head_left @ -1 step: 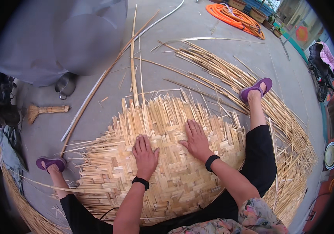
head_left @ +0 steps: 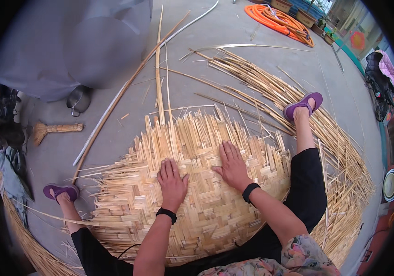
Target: Weaving a mat using thin bamboo or straw strips.
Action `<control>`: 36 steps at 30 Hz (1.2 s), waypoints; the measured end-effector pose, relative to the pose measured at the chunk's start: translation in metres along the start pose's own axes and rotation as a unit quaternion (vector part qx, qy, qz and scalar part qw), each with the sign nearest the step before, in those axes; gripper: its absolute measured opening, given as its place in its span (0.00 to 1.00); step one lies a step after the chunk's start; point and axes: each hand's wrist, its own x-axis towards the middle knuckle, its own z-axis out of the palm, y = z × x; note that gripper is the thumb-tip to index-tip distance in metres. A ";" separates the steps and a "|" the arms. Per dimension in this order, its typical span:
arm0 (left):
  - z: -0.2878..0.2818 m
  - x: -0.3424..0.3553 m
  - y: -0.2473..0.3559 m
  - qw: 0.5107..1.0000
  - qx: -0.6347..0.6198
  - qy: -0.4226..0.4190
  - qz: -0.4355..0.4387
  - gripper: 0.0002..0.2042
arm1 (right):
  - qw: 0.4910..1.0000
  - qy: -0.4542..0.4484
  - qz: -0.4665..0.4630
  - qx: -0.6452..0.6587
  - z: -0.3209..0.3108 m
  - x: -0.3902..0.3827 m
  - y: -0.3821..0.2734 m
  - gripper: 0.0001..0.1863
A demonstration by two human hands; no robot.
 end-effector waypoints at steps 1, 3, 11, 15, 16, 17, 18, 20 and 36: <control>0.001 0.000 0.000 1.000 0.003 0.002 0.005 0.39 | 1.000 0.016 -0.010 0.011 -0.001 0.000 -0.002 0.46; 0.000 0.001 -0.001 1.000 0.018 0.009 0.015 0.39 | 1.000 0.008 0.011 0.022 -0.011 0.000 -0.009 0.42; -0.020 -0.026 0.001 0.995 -0.100 -0.009 0.005 0.29 | 0.902 -0.259 -0.199 0.281 -0.066 -0.105 -0.090 0.17; -0.048 -0.041 -0.031 0.977 -0.192 0.054 -0.074 0.15 | 0.857 -0.396 -0.246 0.217 -0.050 -0.188 -0.111 0.13; -0.056 -0.037 -0.045 0.976 -0.184 0.086 -0.085 0.14 | 0.857 -0.428 -0.228 0.173 -0.043 -0.201 -0.113 0.11; -0.063 -0.031 -0.059 0.977 -0.155 0.116 -0.090 0.14 | 0.860 -0.415 -0.233 0.184 -0.037 -0.212 -0.116 0.11; -0.069 -0.022 -0.071 0.976 -0.157 0.124 -0.084 0.14 | 0.876 -0.384 -0.243 0.163 -0.031 -0.221 -0.119 0.10; -0.080 -0.002 -0.090 0.981 -0.115 0.151 -0.041 0.13 | 0.891 -0.353 -0.248 0.141 -0.021 -0.230 -0.126 0.09; -0.047 0.129 -0.061 0.976 -0.174 -0.047 -0.126 0.10 | 0.888 -0.352 -0.240 0.173 -0.041 -0.188 -0.142 0.13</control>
